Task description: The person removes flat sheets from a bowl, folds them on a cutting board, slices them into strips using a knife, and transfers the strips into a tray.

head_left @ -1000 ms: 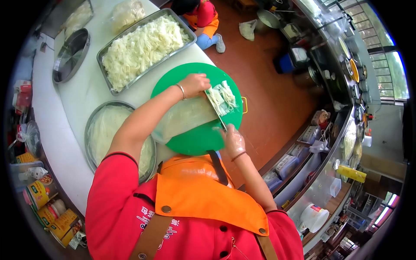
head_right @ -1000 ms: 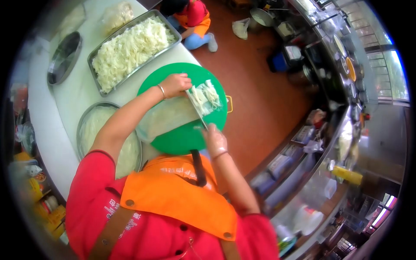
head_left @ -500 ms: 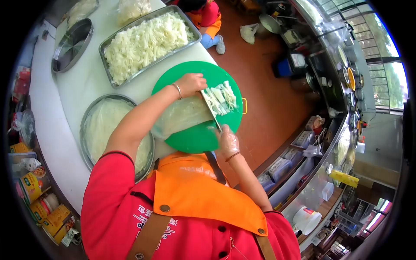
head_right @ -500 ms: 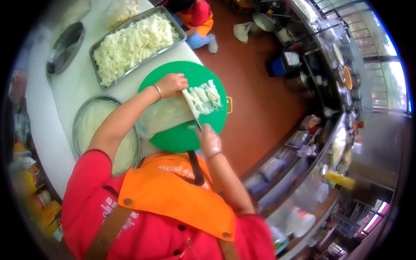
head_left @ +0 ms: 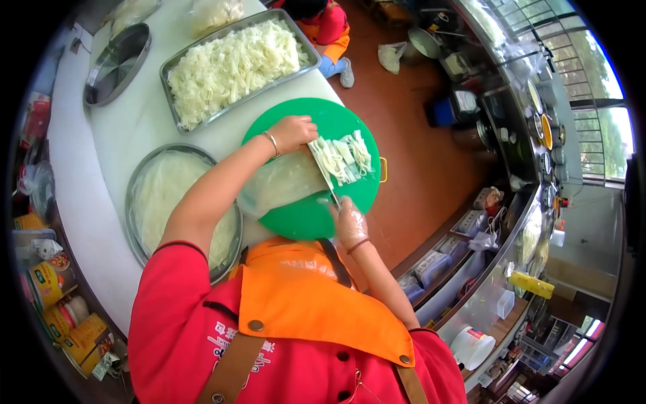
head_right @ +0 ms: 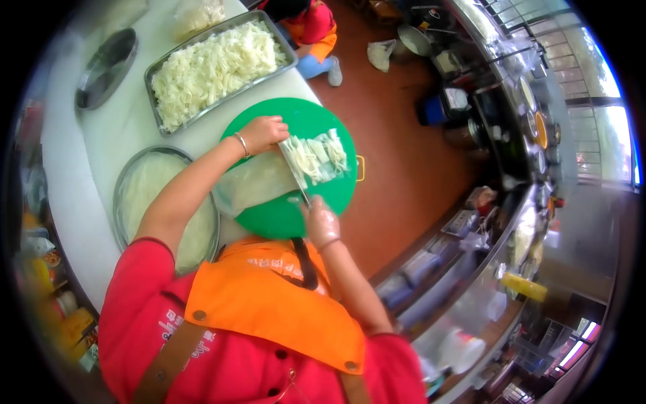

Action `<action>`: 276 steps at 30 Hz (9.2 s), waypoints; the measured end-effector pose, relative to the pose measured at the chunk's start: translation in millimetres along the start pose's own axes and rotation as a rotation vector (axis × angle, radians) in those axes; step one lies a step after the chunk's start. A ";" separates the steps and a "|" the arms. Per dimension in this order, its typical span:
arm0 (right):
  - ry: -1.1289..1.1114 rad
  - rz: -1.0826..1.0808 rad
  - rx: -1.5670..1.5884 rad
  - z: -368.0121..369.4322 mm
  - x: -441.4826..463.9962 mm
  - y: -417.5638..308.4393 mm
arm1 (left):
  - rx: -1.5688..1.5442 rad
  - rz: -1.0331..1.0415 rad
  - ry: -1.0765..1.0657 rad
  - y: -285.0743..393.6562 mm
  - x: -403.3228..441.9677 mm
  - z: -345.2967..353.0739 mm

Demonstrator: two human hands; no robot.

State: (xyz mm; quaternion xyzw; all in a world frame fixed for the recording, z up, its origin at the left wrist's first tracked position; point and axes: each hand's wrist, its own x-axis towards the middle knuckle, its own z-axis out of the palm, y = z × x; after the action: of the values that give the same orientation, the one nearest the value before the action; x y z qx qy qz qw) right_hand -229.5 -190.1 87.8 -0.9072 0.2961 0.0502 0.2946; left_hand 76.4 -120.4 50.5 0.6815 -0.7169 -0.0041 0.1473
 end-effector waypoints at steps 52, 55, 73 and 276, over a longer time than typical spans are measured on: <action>-0.071 -0.090 0.077 14.7 -26.5 -51.5 | -0.091 -0.096 0.038 18.9 -82.3 -56.2; -0.146 -0.024 0.081 26.9 -13.7 -53.4 | -0.086 -0.084 -0.019 11.8 -80.4 -49.7; -0.063 -0.260 0.027 38.3 -18.0 -62.7 | -0.047 -0.125 -0.029 9.4 -109.4 -55.8; 0.091 -0.053 -0.021 32.9 25.3 -37.4 | -0.674 -0.625 0.070 95.2 -86.4 26.8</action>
State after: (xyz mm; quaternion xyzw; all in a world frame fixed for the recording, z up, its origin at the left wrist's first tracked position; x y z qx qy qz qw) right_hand -184.8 -160.0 72.9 -0.9191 0.2847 0.0042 0.2724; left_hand -19.9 -34.3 26.8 0.7788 -0.4301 -0.2584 0.3764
